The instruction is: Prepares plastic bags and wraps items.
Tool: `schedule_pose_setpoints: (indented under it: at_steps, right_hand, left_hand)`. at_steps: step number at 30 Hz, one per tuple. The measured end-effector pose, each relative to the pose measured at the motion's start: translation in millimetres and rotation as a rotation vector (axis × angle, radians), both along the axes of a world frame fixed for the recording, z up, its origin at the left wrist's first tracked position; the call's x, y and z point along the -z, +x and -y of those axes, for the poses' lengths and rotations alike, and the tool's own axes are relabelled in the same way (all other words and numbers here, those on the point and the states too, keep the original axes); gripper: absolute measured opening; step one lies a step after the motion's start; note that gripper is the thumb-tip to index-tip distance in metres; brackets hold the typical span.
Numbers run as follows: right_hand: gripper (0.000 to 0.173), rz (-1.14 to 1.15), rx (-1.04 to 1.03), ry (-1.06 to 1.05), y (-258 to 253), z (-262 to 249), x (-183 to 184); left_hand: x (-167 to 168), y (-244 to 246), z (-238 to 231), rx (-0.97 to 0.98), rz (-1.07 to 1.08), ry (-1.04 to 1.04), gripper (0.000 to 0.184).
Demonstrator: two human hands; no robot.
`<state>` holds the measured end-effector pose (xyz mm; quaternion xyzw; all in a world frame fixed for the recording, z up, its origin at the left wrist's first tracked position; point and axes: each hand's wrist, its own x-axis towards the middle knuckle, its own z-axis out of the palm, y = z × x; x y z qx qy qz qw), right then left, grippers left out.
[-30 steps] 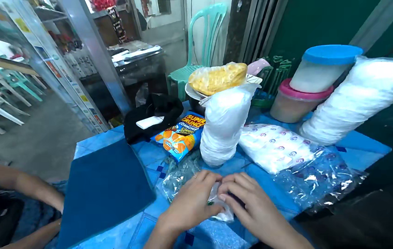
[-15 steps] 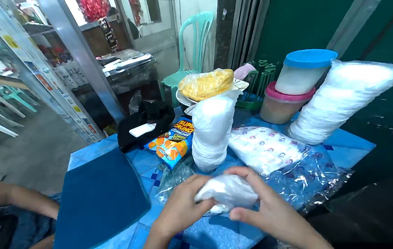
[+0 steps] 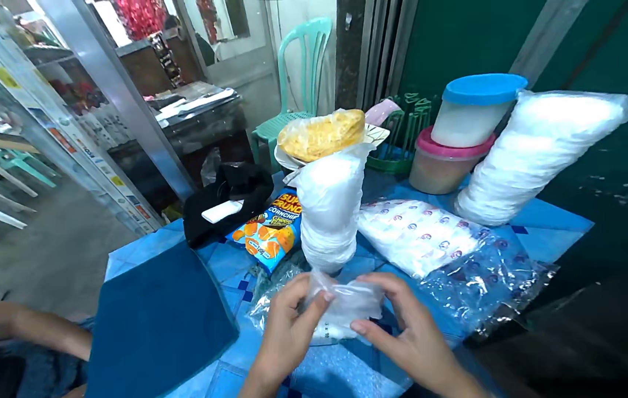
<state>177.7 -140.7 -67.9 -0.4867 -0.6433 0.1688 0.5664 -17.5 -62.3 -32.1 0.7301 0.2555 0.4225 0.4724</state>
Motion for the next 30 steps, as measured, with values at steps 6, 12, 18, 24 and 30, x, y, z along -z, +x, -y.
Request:
schedule_pose_setpoints:
  at_steps: [6,12,18,24,30]
  right_hand:
    - [0.056,0.470,0.015,-0.035,-9,-8,24]
    - [0.053,0.526,0.014,-0.057,-8,-9,24]
    - [0.066,0.322,0.066,0.086,3,-10,-21]
    - [0.057,-0.014,0.030,0.300,-8,0,-130]
    - [0.017,-0.110,0.070,0.342,-8,1,-165]
  left_hand:
    - [-12,-5,-1,0.020,0.372,-0.208,0.028]
    - [-63,-24,0,-0.152,0.689,-0.174,0.021]
    - [-110,-20,11,-0.269,0.400,-0.031,0.036]
    - [-131,10,18,-0.042,0.224,0.145,0.030]
    - [-134,5,25,0.065,0.255,0.133,0.021]
